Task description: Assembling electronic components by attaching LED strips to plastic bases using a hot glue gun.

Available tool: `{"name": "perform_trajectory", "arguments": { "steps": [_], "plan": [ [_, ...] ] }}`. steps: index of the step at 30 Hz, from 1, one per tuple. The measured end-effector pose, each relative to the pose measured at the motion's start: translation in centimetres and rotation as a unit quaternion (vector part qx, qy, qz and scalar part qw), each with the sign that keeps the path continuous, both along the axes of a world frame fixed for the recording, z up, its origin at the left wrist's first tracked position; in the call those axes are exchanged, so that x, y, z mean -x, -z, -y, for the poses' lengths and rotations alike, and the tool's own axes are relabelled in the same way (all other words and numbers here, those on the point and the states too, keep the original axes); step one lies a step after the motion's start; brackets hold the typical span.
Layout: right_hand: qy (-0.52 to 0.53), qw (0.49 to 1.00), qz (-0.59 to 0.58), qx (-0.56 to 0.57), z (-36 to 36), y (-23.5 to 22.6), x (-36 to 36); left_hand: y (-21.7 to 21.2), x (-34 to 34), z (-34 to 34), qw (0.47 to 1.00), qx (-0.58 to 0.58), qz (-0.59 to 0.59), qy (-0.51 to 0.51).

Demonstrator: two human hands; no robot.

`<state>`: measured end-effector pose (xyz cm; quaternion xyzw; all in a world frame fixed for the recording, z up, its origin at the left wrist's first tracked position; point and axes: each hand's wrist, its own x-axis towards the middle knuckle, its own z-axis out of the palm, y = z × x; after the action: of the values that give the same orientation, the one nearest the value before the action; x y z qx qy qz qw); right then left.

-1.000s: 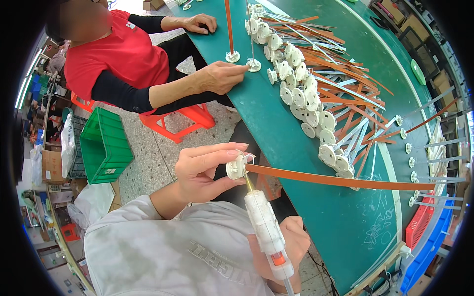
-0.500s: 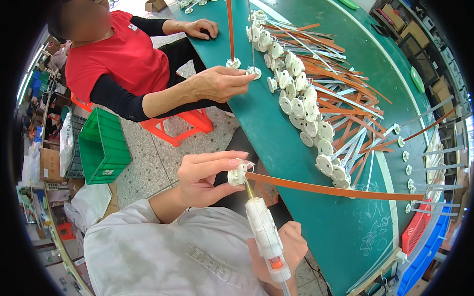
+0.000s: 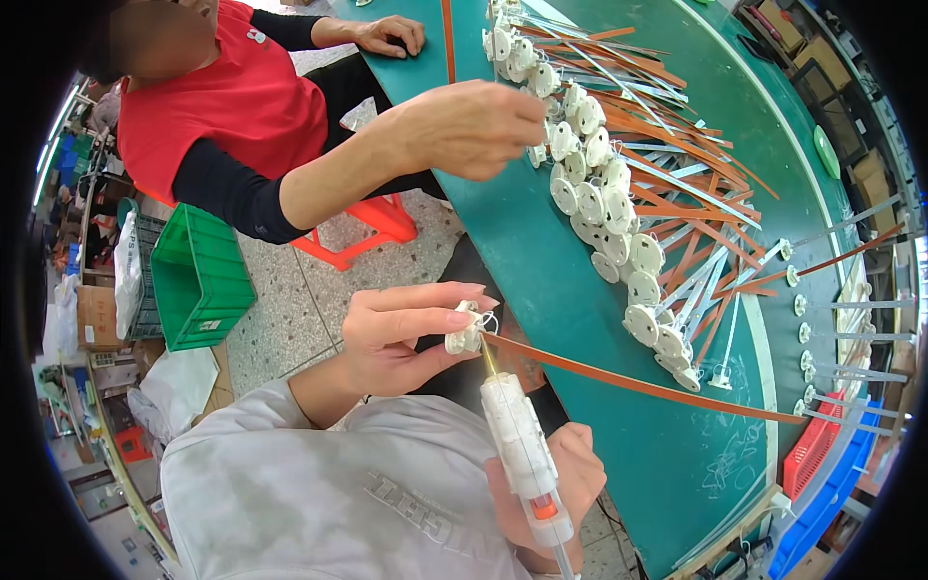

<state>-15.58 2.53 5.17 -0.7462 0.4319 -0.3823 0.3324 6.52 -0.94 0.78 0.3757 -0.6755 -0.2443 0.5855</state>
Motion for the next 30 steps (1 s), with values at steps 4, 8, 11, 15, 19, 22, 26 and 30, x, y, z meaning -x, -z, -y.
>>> {"name": "perform_trajectory", "arguments": {
  "steps": [4,8,11,15,19,22,26,30],
  "plan": [
    [0.012,1.000,0.018,-0.007,-0.1,-0.1,-0.1,0.2,0.1,0.1,1.000,0.008,0.003,0.000],
    [-0.050,0.999,-0.002,-0.011,-0.5,0.0,1.2,0.4,0.2,0.1,1.000,0.010,0.009,0.004],
    [-0.060,0.998,-0.018,-0.032,-0.5,-0.4,1.5,0.4,0.3,0.2,1.000,0.013,0.010,0.007],
    [-0.066,0.998,-0.020,0.003,-0.3,-0.3,1.4,0.0,0.5,0.1,1.000,0.014,0.013,0.005],
    [0.017,0.998,-0.003,-0.067,-0.4,-1.1,0.3,0.0,0.6,0.0,1.000,-0.006,-0.002,0.011],
    [0.015,0.997,-0.001,-0.072,-0.2,-1.1,0.3,0.1,0.6,0.0,1.000,-0.009,-0.010,0.011],
    [-0.034,0.999,-0.008,-0.003,0.3,-0.7,0.4,-0.1,0.6,0.0,1.000,-0.010,-0.005,0.006],
    [-0.022,0.999,0.001,-0.041,0.1,-0.9,0.3,0.0,0.4,0.1,1.000,-0.008,-0.001,0.008]
  ]
}}
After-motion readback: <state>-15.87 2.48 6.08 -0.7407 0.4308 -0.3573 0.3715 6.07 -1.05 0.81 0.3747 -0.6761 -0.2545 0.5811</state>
